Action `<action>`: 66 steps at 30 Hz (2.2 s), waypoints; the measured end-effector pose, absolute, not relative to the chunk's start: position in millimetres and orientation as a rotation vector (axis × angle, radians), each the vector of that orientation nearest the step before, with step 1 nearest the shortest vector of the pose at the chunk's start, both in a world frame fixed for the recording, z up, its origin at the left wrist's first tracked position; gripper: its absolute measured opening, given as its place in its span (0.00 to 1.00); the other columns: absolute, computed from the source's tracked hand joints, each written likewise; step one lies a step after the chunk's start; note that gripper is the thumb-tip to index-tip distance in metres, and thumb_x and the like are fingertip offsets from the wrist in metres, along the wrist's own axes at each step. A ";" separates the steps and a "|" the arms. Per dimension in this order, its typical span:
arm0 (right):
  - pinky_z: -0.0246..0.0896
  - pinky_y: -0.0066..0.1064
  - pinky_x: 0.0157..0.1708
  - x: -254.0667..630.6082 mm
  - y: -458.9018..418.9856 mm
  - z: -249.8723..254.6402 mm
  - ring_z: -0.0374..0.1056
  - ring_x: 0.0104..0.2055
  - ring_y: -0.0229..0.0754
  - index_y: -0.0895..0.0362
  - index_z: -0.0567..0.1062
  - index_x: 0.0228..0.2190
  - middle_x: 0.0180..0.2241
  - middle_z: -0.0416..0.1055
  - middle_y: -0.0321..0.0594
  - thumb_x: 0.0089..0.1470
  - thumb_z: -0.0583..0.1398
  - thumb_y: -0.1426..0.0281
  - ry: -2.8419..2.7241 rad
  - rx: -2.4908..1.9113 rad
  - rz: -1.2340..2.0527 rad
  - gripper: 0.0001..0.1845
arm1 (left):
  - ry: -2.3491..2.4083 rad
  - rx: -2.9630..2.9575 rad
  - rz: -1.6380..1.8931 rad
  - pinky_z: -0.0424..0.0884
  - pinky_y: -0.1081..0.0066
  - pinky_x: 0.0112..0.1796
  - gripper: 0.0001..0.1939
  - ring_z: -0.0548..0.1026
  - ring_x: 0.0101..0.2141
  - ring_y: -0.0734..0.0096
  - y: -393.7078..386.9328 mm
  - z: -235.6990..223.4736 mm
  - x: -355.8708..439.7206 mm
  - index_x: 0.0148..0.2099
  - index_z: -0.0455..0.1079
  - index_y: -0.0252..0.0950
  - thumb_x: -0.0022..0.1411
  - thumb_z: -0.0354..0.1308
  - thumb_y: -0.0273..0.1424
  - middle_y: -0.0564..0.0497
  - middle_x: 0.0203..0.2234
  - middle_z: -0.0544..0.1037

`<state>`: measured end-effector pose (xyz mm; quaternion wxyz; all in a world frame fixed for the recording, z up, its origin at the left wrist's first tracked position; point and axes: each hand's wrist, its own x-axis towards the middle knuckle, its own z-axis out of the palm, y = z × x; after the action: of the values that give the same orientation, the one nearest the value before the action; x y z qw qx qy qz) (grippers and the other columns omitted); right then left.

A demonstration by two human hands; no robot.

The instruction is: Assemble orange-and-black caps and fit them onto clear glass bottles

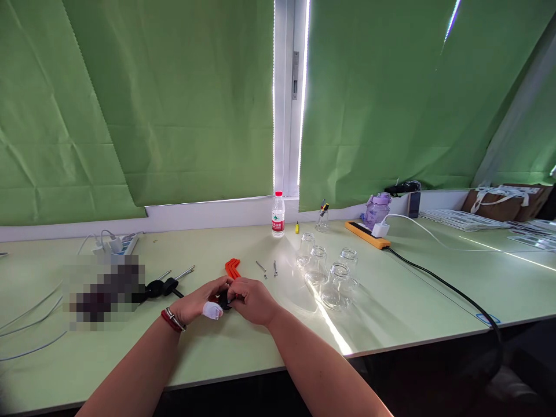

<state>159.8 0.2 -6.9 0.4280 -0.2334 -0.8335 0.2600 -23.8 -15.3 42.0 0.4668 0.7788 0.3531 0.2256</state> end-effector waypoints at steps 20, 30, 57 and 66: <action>0.58 0.27 0.33 159.7 0.2 -6.0 0.64 0.32 0.36 0.55 0.72 0.25 0.29 0.68 0.35 0.45 0.60 0.79 -2.085 -0.585 0.647 0.07 | 0.852 1.890 0.566 0.59 0.70 0.32 0.21 0.64 0.35 0.66 -13.1 38.2 -25.6 0.38 0.61 0.36 0.42 0.60 0.38 0.52 0.34 0.67; 0.56 0.26 0.29 159.9 -0.8 -5.1 0.61 0.28 0.34 0.55 0.71 0.24 0.27 0.66 0.33 0.44 0.61 0.78 -2.064 -0.609 0.696 0.06 | 0.877 1.908 0.554 0.59 0.71 0.31 0.20 0.62 0.33 0.69 -13.1 37.5 -25.5 0.37 0.59 0.37 0.42 0.60 0.38 0.54 0.33 0.66; 0.60 0.28 0.33 159.0 -0.7 -6.3 0.65 0.31 0.37 0.55 0.72 0.23 0.28 0.69 0.34 0.44 0.61 0.79 -2.034 -0.606 0.709 0.07 | 0.921 1.995 0.546 0.61 0.69 0.32 0.20 0.65 0.34 0.66 -14.6 37.3 -24.6 0.38 0.60 0.37 0.44 0.60 0.40 0.52 0.33 0.67; 0.56 0.25 0.28 160.8 -0.4 -6.5 0.60 0.26 0.34 0.56 0.69 0.22 0.25 0.65 0.31 0.39 0.61 0.82 -2.013 -0.701 0.709 0.10 | 0.993 2.091 0.585 0.61 0.70 0.32 0.21 0.64 0.32 0.68 -11.3 27.9 -26.2 0.38 0.60 0.38 0.43 0.62 0.39 0.53 0.32 0.67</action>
<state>160.8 -0.4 -6.5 0.4327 -0.2813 -0.8079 0.2844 -26.2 -11.3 27.9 0.3683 0.8142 0.3867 0.2278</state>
